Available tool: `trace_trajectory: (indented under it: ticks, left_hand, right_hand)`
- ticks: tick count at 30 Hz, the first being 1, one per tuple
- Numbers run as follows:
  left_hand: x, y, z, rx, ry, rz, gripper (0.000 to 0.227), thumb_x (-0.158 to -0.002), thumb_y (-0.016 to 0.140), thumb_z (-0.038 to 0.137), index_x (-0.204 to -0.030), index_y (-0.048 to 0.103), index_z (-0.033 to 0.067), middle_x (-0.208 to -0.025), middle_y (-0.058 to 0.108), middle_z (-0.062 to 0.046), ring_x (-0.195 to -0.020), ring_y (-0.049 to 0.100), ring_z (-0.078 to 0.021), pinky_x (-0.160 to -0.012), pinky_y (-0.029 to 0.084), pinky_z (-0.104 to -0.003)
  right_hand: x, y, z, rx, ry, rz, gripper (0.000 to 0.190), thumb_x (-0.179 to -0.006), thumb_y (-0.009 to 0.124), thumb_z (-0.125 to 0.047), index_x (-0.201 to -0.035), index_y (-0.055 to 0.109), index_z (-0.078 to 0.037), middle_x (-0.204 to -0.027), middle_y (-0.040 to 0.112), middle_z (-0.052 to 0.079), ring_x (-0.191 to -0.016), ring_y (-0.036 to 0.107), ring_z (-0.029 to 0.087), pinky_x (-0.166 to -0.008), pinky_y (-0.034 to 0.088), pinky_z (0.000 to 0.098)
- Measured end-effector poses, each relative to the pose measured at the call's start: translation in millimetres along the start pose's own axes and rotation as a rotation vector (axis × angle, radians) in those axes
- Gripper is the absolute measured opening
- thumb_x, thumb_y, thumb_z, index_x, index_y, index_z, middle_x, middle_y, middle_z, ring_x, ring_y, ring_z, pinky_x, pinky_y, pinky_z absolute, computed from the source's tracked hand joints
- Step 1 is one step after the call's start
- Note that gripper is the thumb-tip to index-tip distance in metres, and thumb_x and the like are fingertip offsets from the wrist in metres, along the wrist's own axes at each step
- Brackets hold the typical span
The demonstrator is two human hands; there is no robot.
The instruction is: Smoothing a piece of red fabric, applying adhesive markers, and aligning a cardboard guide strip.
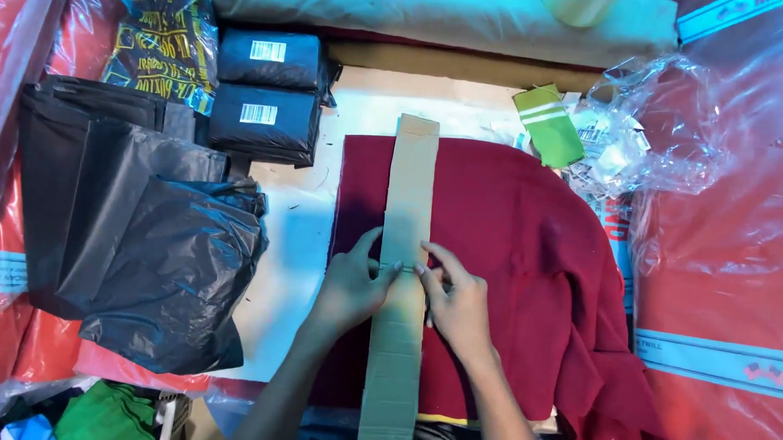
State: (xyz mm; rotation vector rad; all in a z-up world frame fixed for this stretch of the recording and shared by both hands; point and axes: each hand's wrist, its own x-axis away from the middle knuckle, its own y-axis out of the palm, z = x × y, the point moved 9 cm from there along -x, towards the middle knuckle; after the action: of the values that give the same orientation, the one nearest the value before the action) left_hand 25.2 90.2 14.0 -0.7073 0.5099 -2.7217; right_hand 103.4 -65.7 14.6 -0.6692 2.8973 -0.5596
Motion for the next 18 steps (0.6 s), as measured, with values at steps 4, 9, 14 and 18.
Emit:
trace_trajectory:
  ticks: [4,9,14,18]
  left_hand:
    - [-8.2,-2.7,6.0,-0.198,0.092,-0.015,0.065,-0.103,0.057,0.037,-0.152,0.043,-0.0026,-0.061,0.07,-0.014,-0.054,0.069,-0.0253,-0.062,0.053,-0.038]
    - [-37.4,-18.6,14.0,-0.75,0.293,0.384,0.057,-0.097,0.054,0.042,-0.144,0.057,0.009,-0.099,0.074,-0.018,-0.094,0.073,-0.0396,-0.081,0.049,-0.056]
    - [-69.4,0.5,55.0,-0.699,0.716,0.546,0.048,-0.103,0.048,0.026,-0.145,0.056,0.0038,-0.15,0.05,-0.021,-0.144,0.04,-0.0459,-0.109,0.038,-0.058]
    - [-88.7,11.0,50.8,-0.746,0.742,0.575,0.054,-0.107,0.039,0.031,-0.154,0.049,0.0072,-0.162,0.043,-0.016,-0.151,0.035,-0.0426,-0.12,0.024,-0.062]
  right_hand:
    - [-3.7,5.0,10.1,0.042,-0.007,-0.045,0.029,-0.092,0.071,-0.005,-0.121,0.074,-0.008,-0.057,0.071,0.01,-0.029,0.06,0.017,-0.031,0.049,0.0259]
    - [-7.5,11.4,0.2,0.339,-0.047,-0.142,0.035,-0.09,0.072,-0.017,-0.126,0.073,-0.016,-0.059,0.071,0.01,-0.056,0.072,0.035,-0.051,0.056,0.0451]
    - [-3.8,16.4,-7.9,0.471,-0.015,-0.228,0.042,-0.092,0.068,-0.024,-0.134,0.064,-0.023,-0.064,0.073,0.008,-0.068,0.074,0.036,-0.063,0.058,0.0507]
    - [0.1,15.2,0.9,0.563,-0.114,-0.144,0.047,-0.088,0.071,-0.029,-0.135,0.063,-0.027,-0.058,0.07,0.007,-0.064,0.073,0.039,-0.063,0.058,0.0572]
